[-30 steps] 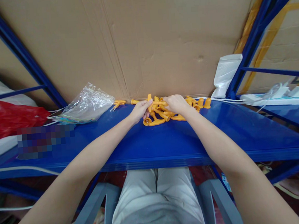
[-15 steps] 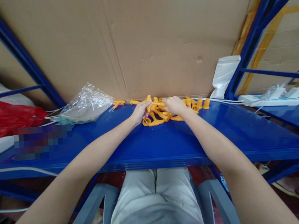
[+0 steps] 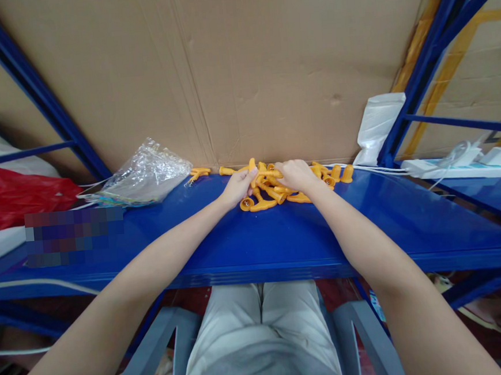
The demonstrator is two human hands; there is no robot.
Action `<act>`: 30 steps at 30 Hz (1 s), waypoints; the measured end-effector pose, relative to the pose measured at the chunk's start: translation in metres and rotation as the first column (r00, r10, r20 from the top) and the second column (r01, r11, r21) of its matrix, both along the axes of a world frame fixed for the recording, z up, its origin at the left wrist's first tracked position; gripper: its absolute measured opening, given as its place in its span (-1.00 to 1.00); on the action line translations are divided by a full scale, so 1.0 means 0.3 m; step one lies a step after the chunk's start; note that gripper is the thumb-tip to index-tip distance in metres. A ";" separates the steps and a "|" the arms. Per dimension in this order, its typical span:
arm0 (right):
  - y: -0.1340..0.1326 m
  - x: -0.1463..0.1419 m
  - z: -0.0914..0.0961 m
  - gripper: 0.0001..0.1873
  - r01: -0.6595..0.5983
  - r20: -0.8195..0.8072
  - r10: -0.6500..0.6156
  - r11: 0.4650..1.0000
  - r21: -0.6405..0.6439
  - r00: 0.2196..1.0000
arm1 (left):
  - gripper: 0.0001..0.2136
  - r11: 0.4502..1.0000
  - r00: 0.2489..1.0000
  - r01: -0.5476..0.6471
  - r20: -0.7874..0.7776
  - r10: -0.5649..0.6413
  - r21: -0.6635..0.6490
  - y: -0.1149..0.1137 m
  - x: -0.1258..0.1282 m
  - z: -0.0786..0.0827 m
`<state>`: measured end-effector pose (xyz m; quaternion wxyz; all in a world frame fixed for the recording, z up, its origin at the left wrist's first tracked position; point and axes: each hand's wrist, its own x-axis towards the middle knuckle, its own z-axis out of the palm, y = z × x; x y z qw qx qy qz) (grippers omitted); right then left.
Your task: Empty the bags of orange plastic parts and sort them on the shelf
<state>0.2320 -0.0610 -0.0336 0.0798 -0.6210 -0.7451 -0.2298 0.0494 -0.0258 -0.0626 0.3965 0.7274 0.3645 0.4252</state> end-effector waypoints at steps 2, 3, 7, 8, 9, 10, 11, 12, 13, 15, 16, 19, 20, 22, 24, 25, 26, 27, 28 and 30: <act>-0.006 0.011 0.004 -0.68 -0.002 -0.023 0.002 1.000 0.015 1.000 | -0.59 0.997 0.999 -0.023 -0.038 0.026 0.076 0.007 -0.002 -0.007; -0.008 0.017 0.005 -0.69 -0.007 -0.042 0.007 1.000 0.020 0.999 | -0.62 0.994 0.998 -0.035 -0.054 0.041 0.108 0.010 -0.003 -0.009; -0.008 0.043 0.011 -0.75 -0.063 -0.212 0.067 0.998 0.028 0.975 | -0.72 0.978 0.995 -0.054 -0.076 0.071 0.203 0.016 -0.008 -0.011; -0.006 0.047 0.011 -0.76 -0.087 -0.271 0.091 0.996 0.029 0.958 | -0.73 0.972 0.995 -0.058 -0.068 0.075 0.229 0.017 -0.010 -0.010; -0.004 0.051 0.012 -0.75 -0.113 -0.333 0.116 0.993 0.029 0.936 | -0.74 0.965 0.995 -0.063 -0.055 0.079 0.253 0.018 -0.013 -0.009; -0.002 0.052 0.012 -0.73 -0.136 -0.398 0.138 0.990 0.032 0.907 | -0.74 0.959 0.996 -0.069 -0.040 0.083 0.274 0.019 -0.015 -0.008; -0.001 0.052 0.012 -0.69 -0.157 -0.464 0.156 0.987 0.036 0.872 | -0.74 0.954 0.996 -0.074 -0.025 0.085 0.289 0.021 -0.018 -0.007; -0.002 0.050 0.011 -0.64 -0.175 -0.535 0.169 0.984 0.040 0.828 | -0.75 0.951 0.996 -0.079 -0.012 0.087 0.298 0.022 -0.020 -0.007; -0.003 0.046 0.010 -0.59 -0.193 -0.608 0.177 0.980 0.040 0.774 | -0.76 0.950 0.996 -0.085 0.000 0.089 0.301 0.022 -0.022 -0.006; -0.008 0.032 0.007 -0.49 -0.234 -0.751 0.180 0.971 0.035 0.635 | -0.78 0.947 0.995 -0.102 0.019 0.101 0.303 0.020 -0.025 -0.004; -0.010 0.022 0.004 -0.46 -0.250 -0.815 0.177 0.967 0.041 0.551 | -0.79 0.946 0.994 -0.113 0.029 0.110 0.305 0.018 -0.026 -0.003; -0.008 -0.007 -0.002 -0.42 -0.248 -0.952 0.126 0.967 0.056 0.278 | -0.82 0.939 0.990 -0.138 0.048 0.130 0.314 0.004 -0.027 0.004; -0.004 -0.014 -0.003 -0.42 -0.238 -0.976 0.093 0.970 0.045 0.195 | -0.82 0.938 0.990 -0.140 0.048 0.132 0.318 -0.001 -0.027 0.006; 0.004 -0.022 -0.003 -0.46 -0.245 -0.997 0.007 0.969 -0.012 0.074 | -0.83 0.933 0.990 -0.140 0.041 0.134 0.332 -0.011 -0.027 0.010; 0.009 -0.022 0.000 -0.50 -0.271 -0.997 -0.068 0.960 -0.073 0.029 | -0.85 0.927 0.990 -0.138 0.028 0.136 0.348 -0.018 -0.027 0.013; 0.010 -0.021 0.002 -0.51 -0.279 -0.995 -0.099 0.955 -0.103 0.029 | -0.86 0.925 0.990 -0.139 0.022 0.141 0.354 -0.021 -0.027 0.014; 0.009 -0.020 0.005 -0.54 -0.277 -0.991 -0.128 0.952 -0.133 0.036 | -0.86 0.922 0.989 -0.142 0.016 0.146 0.361 -0.022 -0.028 0.015; 0.008 -0.021 0.007 -0.56 -0.263 -0.988 -0.145 0.953 -0.151 0.045 | -0.87 0.919 0.988 -0.143 0.008 0.151 0.368 -0.023 -0.029 0.015; 0.007 -0.023 0.009 -0.60 -0.238 -0.989 -0.143 0.960 -0.151 0.049 | -0.87 0.915 0.988 -0.143 -0.002 0.155 0.377 -0.024 -0.030 0.016; 0.004 -0.029 0.011 -0.66 -0.171 -0.995 -0.088 0.981 -0.095 0.049 | -0.86 0.905 0.987 -0.135 -0.031 0.161 0.402 -0.023 -0.032 0.016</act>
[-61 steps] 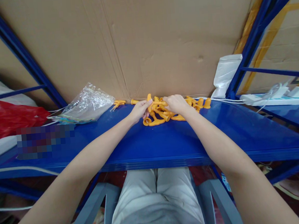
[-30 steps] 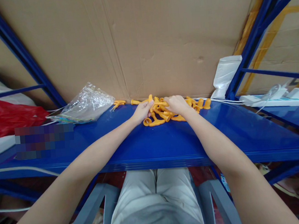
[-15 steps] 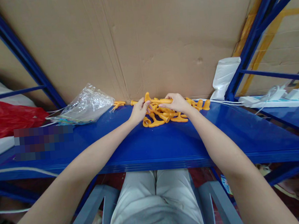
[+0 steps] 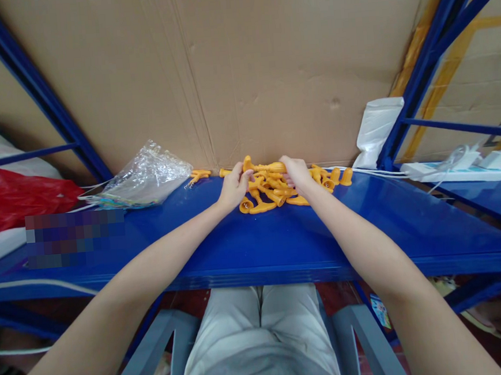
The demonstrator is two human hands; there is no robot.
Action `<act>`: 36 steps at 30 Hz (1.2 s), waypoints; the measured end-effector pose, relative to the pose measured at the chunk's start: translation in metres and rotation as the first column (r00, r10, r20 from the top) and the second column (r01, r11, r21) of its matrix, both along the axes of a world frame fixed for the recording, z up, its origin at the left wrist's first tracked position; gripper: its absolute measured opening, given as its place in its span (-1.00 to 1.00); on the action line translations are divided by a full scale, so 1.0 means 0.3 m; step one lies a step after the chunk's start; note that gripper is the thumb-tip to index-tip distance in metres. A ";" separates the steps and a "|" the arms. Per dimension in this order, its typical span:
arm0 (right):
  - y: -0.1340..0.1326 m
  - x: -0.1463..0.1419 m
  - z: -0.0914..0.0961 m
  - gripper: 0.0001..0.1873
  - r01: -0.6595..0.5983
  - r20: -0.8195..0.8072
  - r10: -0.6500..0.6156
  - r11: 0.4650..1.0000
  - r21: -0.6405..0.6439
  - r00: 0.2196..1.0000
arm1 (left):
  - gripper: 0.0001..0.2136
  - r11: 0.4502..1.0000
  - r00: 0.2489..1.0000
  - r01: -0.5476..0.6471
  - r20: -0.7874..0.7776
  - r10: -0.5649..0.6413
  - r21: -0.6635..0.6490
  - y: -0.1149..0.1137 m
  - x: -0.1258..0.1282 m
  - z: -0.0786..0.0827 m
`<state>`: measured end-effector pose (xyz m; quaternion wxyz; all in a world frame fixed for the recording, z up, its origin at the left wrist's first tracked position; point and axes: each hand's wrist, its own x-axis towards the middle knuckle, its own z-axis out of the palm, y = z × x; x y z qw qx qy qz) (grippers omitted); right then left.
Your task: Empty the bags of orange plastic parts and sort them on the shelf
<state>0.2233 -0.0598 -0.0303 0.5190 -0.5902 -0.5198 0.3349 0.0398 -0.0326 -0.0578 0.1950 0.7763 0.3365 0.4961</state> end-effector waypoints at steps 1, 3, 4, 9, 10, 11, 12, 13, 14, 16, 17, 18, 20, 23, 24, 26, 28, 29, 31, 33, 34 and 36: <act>0.000 -0.004 0.000 -0.68 0.035 0.003 -0.035 0.998 0.045 0.999 | -0.86 1.000 1.000 -0.002 -0.021 0.002 0.016 0.002 -0.002 -0.001; 0.000 -0.011 -0.001 -0.70 0.084 0.014 -0.087 0.989 0.123 0.996 | -0.86 0.998 0.998 -0.008 -0.065 0.012 0.057 0.009 -0.006 -0.007; 0.001 -0.014 -0.002 -0.70 0.098 0.022 -0.102 0.984 0.146 0.995 | -0.86 0.997 0.996 -0.012 -0.090 0.019 0.079 0.015 -0.008 -0.011; 0.005 -0.024 -0.012 -0.64 0.135 -0.083 -0.119 0.966 0.223 0.989 | -0.82 0.984 0.974 -0.022 -0.218 0.060 0.176 0.049 -0.024 -0.038; 0.005 -0.027 -0.014 -0.63 0.148 -0.118 -0.122 0.960 0.237 0.985 | -0.80 0.982 0.968 -0.029 -0.241 0.075 0.188 0.053 -0.026 -0.040; 0.005 -0.029 -0.016 -0.62 0.161 -0.139 -0.129 0.954 0.253 0.982 | -0.78 0.979 0.961 -0.036 -0.263 0.089 0.198 0.055 -0.027 -0.041; 0.005 -0.031 -0.017 -0.61 0.173 -0.145 -0.138 0.947 0.269 0.980 | -0.77 0.978 0.954 -0.043 -0.283 0.101 0.206 0.055 -0.028 -0.041; 0.006 -0.032 -0.018 -0.61 0.184 -0.138 -0.150 0.940 0.287 0.979 | -0.75 0.976 0.947 -0.047 -0.300 0.111 0.211 0.054 -0.029 -0.040; 0.006 -0.032 -0.018 -0.60 0.196 -0.127 -0.164 0.931 0.308 0.978 | -0.73 0.975 0.942 -0.048 -0.314 0.116 0.217 0.052 -0.029 -0.039; 0.006 -0.033 -0.017 -0.60 0.218 -0.111 -0.191 0.914 0.341 0.975 | -0.70 0.973 0.934 -0.045 -0.335 0.121 0.227 0.047 -0.028 -0.035; 0.006 -0.032 -0.015 -0.60 0.222 -0.113 -0.194 0.913 0.342 0.974 | -0.69 0.972 0.932 -0.045 -0.341 0.124 0.231 0.046 -0.028 -0.033; 0.004 -0.032 -0.012 -0.60 0.216 -0.123 -0.185 0.919 0.330 0.975 | -0.68 0.971 0.929 -0.048 -0.346 0.130 0.234 0.045 -0.028 -0.032; -0.001 -0.030 -0.005 -0.61 0.177 -0.153 -0.140 0.947 0.267 0.978 | -0.66 0.967 0.923 -0.059 -0.357 0.147 0.247 0.046 -0.029 -0.031; -0.013 -0.024 0.010 -0.65 0.087 -0.199 -0.064 0.990 0.113 0.978 | -0.65 0.955 0.899 -0.068 -0.398 0.185 0.290 0.050 -0.035 -0.030; -0.018 -0.021 0.016 -0.67 0.062 -0.209 -0.049 0.996 0.058 0.977 | -0.66 0.949 0.887 -0.062 -0.418 0.195 0.310 0.050 -0.037 -0.029; -0.026 -0.018 0.025 -0.70 0.017 -0.219 -0.027 0.999 -0.047 0.975 | -0.68 0.935 0.865 -0.044 -0.455 0.212 0.351 0.048 -0.040 -0.024; -0.035 -0.019 0.031 -0.69 -0.010 -0.205 -0.016 0.992 -0.128 0.979 | -0.70 0.924 0.844 -0.028 -0.486 0.226 0.380 0.044 -0.043 -0.018; -0.038 -0.022 0.032 -0.69 -0.012 -0.191 -0.017 0.989 -0.150 0.981 | -0.71 0.921 0.836 -0.024 -0.498 0.232 0.390 0.041 -0.044 -0.015; -0.043 -0.031 0.034 -0.69 0.016 -0.168 -0.041 0.989 -0.148 0.985 | -0.71 0.917 0.824 -0.018 -0.513 0.239 0.399 0.037 -0.046 -0.011; -0.044 -0.043 0.033 -0.67 0.080 -0.162 -0.093 0.993 -0.085 0.982 | -0.70 0.914 0.824 -0.014 -0.514 0.240 0.405 0.037 -0.048 -0.011; -0.043 -0.047 0.032 -0.66 0.119 -0.162 -0.124 0.992 -0.044 0.979 | -0.70 0.912 0.827 -0.011 -0.509 0.240 0.411 0.039 -0.049 -0.013; -0.036 -0.052 0.030 -0.63 0.190 -0.146 -0.183 0.981 0.038 0.972 | -0.69 0.905 0.837 -0.002 -0.494 0.235 0.426 0.045 -0.052 -0.018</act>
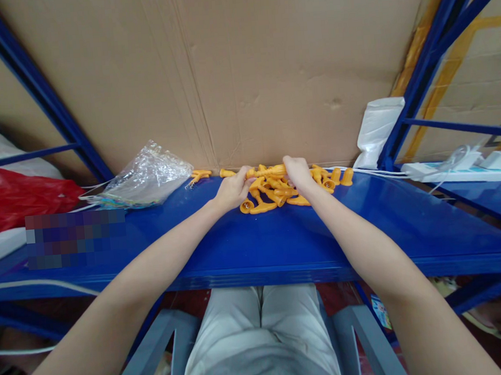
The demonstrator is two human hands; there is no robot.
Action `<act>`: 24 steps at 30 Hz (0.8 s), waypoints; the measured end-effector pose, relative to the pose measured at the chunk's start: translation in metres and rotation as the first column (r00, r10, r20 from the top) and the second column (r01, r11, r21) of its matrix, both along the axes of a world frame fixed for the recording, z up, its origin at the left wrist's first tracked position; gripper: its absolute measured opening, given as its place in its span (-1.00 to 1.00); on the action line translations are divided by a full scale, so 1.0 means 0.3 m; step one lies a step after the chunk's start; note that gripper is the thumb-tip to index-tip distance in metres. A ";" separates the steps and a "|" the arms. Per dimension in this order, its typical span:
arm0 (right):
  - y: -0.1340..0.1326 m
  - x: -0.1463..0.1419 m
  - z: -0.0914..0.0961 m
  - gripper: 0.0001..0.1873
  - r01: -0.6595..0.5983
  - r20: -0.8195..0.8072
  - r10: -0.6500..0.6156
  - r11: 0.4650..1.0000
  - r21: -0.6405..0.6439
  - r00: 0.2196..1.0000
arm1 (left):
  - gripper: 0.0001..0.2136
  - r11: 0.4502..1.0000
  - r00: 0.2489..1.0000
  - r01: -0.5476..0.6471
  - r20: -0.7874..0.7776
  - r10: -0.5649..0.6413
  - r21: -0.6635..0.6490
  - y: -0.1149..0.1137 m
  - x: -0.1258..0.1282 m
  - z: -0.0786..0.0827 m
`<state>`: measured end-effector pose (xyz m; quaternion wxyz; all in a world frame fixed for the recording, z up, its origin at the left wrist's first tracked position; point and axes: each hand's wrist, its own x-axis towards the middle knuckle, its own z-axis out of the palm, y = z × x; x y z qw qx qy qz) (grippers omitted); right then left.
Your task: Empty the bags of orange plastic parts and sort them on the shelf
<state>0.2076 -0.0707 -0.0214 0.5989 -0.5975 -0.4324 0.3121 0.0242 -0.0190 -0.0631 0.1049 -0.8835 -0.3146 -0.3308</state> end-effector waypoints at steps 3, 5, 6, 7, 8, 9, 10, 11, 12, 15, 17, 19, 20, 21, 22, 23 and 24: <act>0.016 0.005 -0.005 -0.57 0.064 0.086 -0.073 0.993 0.102 0.994 | -0.67 0.999 0.999 0.032 0.012 -0.032 0.015 0.009 -0.003 -0.007; 0.025 0.012 -0.008 -0.55 0.081 0.138 -0.105 0.982 0.170 0.985 | -0.66 0.999 0.999 0.048 0.015 -0.048 0.010 0.012 -0.004 -0.010; 0.029 0.015 -0.008 -0.54 0.086 0.155 -0.118 0.977 0.197 0.981 | -0.66 0.999 0.998 0.053 0.020 -0.053 0.004 0.013 -0.004 -0.010; 0.031 0.018 -0.008 -0.53 0.090 0.167 -0.128 0.972 0.218 0.977 | -0.65 0.998 0.998 0.056 0.027 -0.056 -0.001 0.013 -0.004 -0.010; 0.033 0.020 -0.008 -0.53 0.096 0.176 -0.139 0.968 0.233 0.974 | -0.65 0.998 0.998 0.058 0.037 -0.057 -0.006 0.013 -0.003 -0.010; 0.034 0.020 -0.007 -0.53 0.103 0.180 -0.149 0.965 0.243 0.972 | -0.64 0.998 0.997 0.059 0.050 -0.058 -0.011 0.012 -0.002 -0.010; 0.034 0.021 -0.006 -0.53 0.110 0.181 -0.158 0.962 0.250 0.971 | -0.64 0.998 0.996 0.060 0.062 -0.059 -0.016 0.012 -0.001 -0.010; 0.035 0.021 -0.006 -0.53 0.114 0.181 -0.164 0.960 0.255 0.970 | -0.64 0.998 0.995 0.062 0.074 -0.060 -0.022 0.012 0.000 -0.010; 0.037 0.021 -0.007 -0.53 0.117 0.180 -0.167 0.958 0.260 0.969 | -0.64 0.997 0.994 0.066 0.084 -0.063 -0.027 0.013 0.000 -0.010; 0.045 0.023 -0.012 -0.56 0.114 0.189 -0.171 0.953 0.280 0.967 | -0.63 0.996 0.991 0.081 0.111 -0.077 -0.032 0.014 0.003 -0.011; 0.052 0.029 -0.017 -0.59 0.118 0.207 -0.182 0.950 0.289 0.961 | -0.63 0.996 0.989 0.088 0.124 -0.083 -0.033 0.013 0.005 -0.011; 0.061 0.037 -0.022 -0.62 0.118 0.237 -0.189 0.952 0.283 0.953 | -0.62 0.995 0.988 0.088 0.132 -0.082 -0.040 0.012 0.007 -0.010; 0.066 0.042 -0.024 -0.64 0.112 0.255 -0.185 0.955 0.275 0.949 | -0.62 0.995 0.988 0.086 0.135 -0.079 -0.045 0.011 0.007 -0.010; 0.070 0.047 -0.027 -0.65 0.105 0.274 -0.179 0.958 0.266 0.945 | -0.61 0.995 0.987 0.085 0.139 -0.078 -0.049 0.011 0.008 -0.009; 0.075 0.052 -0.029 -0.66 0.095 0.292 -0.171 0.962 0.258 0.941 | -0.59 0.995 0.987 0.087 0.143 -0.078 -0.053 0.011 0.009 -0.009; 0.079 0.056 -0.032 -0.66 0.085 0.307 -0.162 0.964 0.251 0.938 | -0.58 0.994 0.985 0.091 0.150 -0.082 -0.054 0.012 0.010 -0.009; 0.083 0.059 -0.033 -0.66 0.078 0.317 -0.156 0.966 0.247 0.936 | -0.57 0.994 0.983 0.099 0.160 -0.089 -0.052 0.012 0.010 -0.008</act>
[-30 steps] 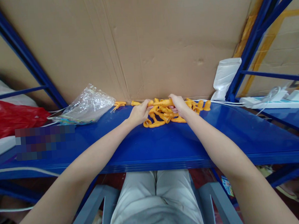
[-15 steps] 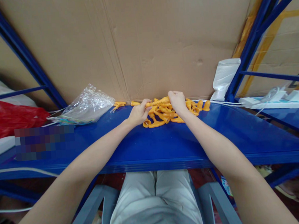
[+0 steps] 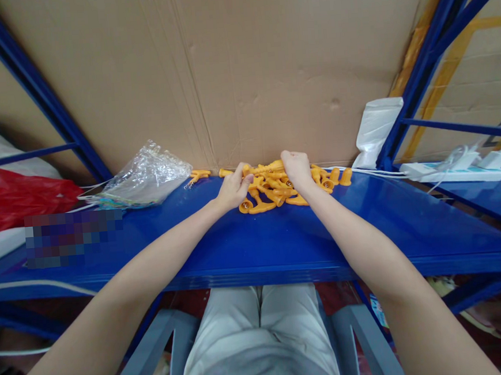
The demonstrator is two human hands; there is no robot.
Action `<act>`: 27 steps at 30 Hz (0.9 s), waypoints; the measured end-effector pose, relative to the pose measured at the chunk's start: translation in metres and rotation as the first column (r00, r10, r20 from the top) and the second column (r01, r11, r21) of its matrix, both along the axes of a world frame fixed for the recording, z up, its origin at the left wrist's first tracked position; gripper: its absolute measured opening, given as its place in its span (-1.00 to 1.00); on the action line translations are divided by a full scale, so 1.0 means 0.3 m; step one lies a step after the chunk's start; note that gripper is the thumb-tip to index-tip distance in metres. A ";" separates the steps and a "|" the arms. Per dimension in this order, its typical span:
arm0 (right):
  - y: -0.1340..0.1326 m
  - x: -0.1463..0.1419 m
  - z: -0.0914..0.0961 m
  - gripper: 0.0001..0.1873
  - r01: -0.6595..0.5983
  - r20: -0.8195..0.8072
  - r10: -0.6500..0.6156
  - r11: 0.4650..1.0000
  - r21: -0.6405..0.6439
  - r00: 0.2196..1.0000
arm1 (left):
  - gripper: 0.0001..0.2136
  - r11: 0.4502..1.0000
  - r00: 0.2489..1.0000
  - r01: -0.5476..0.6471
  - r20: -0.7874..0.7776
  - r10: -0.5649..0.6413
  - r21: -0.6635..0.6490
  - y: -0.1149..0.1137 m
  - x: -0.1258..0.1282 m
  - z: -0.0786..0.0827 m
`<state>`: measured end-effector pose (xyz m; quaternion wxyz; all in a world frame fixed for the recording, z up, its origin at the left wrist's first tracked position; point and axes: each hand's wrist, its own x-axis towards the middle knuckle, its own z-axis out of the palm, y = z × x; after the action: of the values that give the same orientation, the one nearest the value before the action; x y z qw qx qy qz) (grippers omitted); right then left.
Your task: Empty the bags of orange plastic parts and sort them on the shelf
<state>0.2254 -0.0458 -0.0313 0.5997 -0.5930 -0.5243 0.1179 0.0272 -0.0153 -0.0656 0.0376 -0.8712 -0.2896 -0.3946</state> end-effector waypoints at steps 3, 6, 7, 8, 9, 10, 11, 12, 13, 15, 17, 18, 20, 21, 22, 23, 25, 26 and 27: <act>0.003 0.001 0.001 -0.64 -0.003 -0.001 0.003 1.000 -0.004 1.000 | -0.56 1.000 0.999 0.022 0.028 -0.022 0.012 0.001 0.001 0.002; -0.012 -0.007 0.009 -0.62 -0.025 -0.043 0.023 0.998 -0.049 0.999 | -0.58 1.000 1.000 0.010 0.005 -0.010 0.010 -0.009 0.000 0.010; -0.021 -0.010 0.012 -0.61 -0.048 -0.065 0.043 0.996 -0.076 0.997 | -0.60 1.000 1.000 -0.001 -0.018 0.002 0.007 -0.014 -0.002 0.014; -0.030 -0.012 0.014 -0.59 -0.079 -0.085 0.070 0.991 -0.108 0.994 | -0.62 1.000 0.999 -0.013 -0.045 0.014 0.006 -0.020 -0.004 0.019; -0.040 -0.012 0.017 -0.58 -0.118 -0.096 0.105 0.983 -0.140 0.990 | -0.64 1.000 0.997 -0.025 -0.072 0.025 0.008 -0.024 -0.007 0.024; -0.049 -0.011 0.019 -0.57 -0.158 -0.097 0.143 0.974 -0.165 0.985 | -0.67 0.999 0.995 -0.035 -0.096 0.036 0.013 -0.027 -0.012 0.029; -0.057 -0.007 0.021 -0.55 -0.193 -0.081 0.181 0.965 -0.178 0.980 | -0.69 0.999 0.992 -0.046 -0.113 0.048 0.020 -0.028 -0.017 0.034; -0.065 -0.001 0.024 -0.53 -0.225 -0.046 0.220 0.958 -0.178 0.974 | -0.70 0.998 0.990 -0.058 -0.123 0.061 0.027 -0.027 -0.024 0.039; -0.070 0.007 0.027 -0.52 -0.254 0.009 0.259 0.953 -0.166 0.966 | -0.72 0.997 0.989 -0.072 -0.127 0.076 0.033 -0.024 -0.031 0.043; -0.080 0.024 0.037 -0.52 -0.312 0.151 0.331 0.940 -0.135 0.932 | -0.75 0.994 0.986 -0.097 -0.134 0.103 0.050 -0.014 -0.045 0.050; -0.088 0.036 0.048 -0.54 -0.344 0.317 0.373 0.928 -0.145 0.872 | -0.77 0.991 0.980 -0.108 -0.157 0.119 0.081 -0.004 -0.054 0.055; -0.091 0.039 0.053 -0.55 -0.341 0.399 0.378 0.926 -0.163 0.835 | -0.77 0.989 0.977 -0.104 -0.177 0.121 0.102 -0.001 -0.056 0.056; -0.099 0.037 0.061 -0.55 -0.297 0.541 0.357 0.934 -0.199 0.761 | -0.75 0.986 0.968 -0.076 -0.226 0.109 0.148 -0.001 -0.053 0.058; -0.102 0.033 0.063 -0.56 -0.270 0.593 0.348 0.937 -0.220 0.726 | -0.75 0.984 0.963 -0.057 -0.251 0.099 0.169 -0.003 -0.049 0.059; -0.104 0.028 0.063 -0.57 -0.240 0.629 0.344 0.939 -0.247 0.698 | -0.75 0.982 0.957 -0.040 -0.274 0.091 0.186 -0.007 -0.044 0.059; -0.106 0.021 0.062 -0.59 -0.211 0.653 0.344 0.938 -0.275 0.675 | -0.75 0.980 0.952 -0.026 -0.293 0.085 0.199 -0.011 -0.039 0.060; -0.106 0.009 0.056 -0.63 -0.148 0.693 0.323 0.942 -0.302 0.644 | -0.75 0.977 0.945 -0.013 -0.317 0.082 0.213 -0.019 -0.032 0.060; -0.104 0.005 0.052 -0.66 -0.113 0.719 0.295 0.950 -0.291 0.629 | -0.74 0.976 0.943 -0.011 -0.321 0.082 0.215 -0.021 -0.030 0.060; -0.102 0.001 0.048 -0.70 -0.078 0.750 0.260 0.960 -0.269 0.608 | -0.74 0.976 0.944 -0.011 -0.321 0.082 0.216 -0.022 -0.029 0.060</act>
<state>0.2256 -0.0764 -0.0170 0.2338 -0.5924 -0.7700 -0.0395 0.0185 -0.0221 -0.0477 0.1867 -0.9087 -0.2563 -0.2716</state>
